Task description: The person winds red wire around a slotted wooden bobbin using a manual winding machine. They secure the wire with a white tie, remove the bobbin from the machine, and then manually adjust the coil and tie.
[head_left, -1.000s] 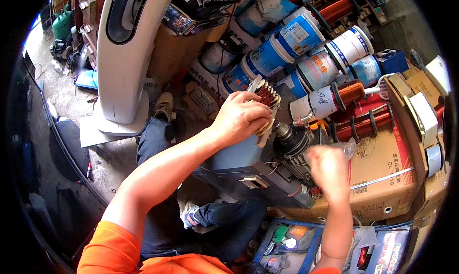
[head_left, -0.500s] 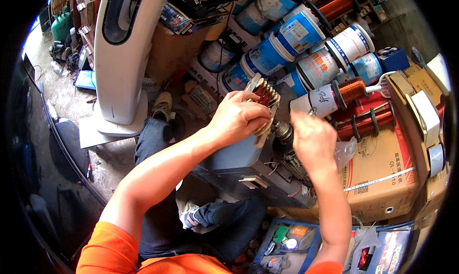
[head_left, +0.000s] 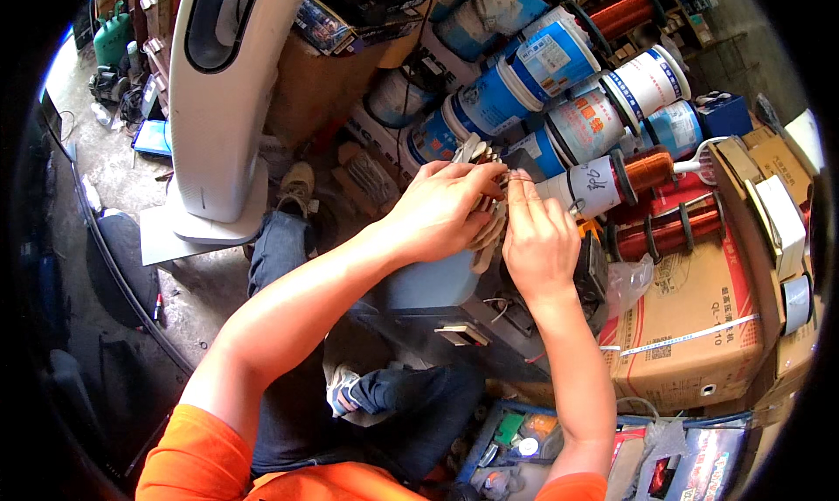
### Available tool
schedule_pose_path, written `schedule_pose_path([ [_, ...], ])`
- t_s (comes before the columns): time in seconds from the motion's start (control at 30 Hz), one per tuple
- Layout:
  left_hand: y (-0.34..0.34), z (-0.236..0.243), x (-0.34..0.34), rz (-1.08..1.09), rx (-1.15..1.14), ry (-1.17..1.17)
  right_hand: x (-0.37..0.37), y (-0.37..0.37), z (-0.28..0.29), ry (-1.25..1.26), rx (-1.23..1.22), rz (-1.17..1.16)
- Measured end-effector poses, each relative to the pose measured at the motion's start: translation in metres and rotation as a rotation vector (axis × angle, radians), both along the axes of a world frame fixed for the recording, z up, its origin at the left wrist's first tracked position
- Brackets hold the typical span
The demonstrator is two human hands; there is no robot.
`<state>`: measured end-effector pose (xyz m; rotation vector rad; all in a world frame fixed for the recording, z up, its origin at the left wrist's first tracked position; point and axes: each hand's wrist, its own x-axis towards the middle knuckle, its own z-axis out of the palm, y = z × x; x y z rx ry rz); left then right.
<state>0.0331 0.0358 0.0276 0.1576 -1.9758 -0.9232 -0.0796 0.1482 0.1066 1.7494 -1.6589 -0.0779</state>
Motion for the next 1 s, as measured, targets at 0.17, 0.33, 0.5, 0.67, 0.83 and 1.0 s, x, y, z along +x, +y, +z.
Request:
schedule_pose_path([
  [0.17, 0.0, -0.001, 0.003, 0.001, -0.014, -0.018, 0.005, -0.003, 0.011, -0.2, 0.234, -0.306],
  [0.33, 0.002, -0.008, 0.0, 0.041, 0.024, 0.05, -0.035, -0.006, 0.026, -1.098, 0.488, -0.332],
  [0.5, 0.003, -0.018, -0.004, 0.09, -0.025, 0.118, -0.039, -0.003, 0.011, -1.214, 0.377, -0.002],
  [0.67, 0.003, -0.017, 0.0, 0.09, -0.086, 0.064, -0.047, -0.014, 0.007, -0.907, 0.348, 0.318],
  [0.83, 0.002, -0.02, -0.001, 0.079, -0.055, 0.047, -0.039, -0.015, 0.0, -0.729, 0.335, 0.352],
  [1.0, 0.004, -0.016, 0.001, 0.089, -0.055, 0.043, -0.039, -0.013, -0.002, -0.722, 0.275, 0.343],
])
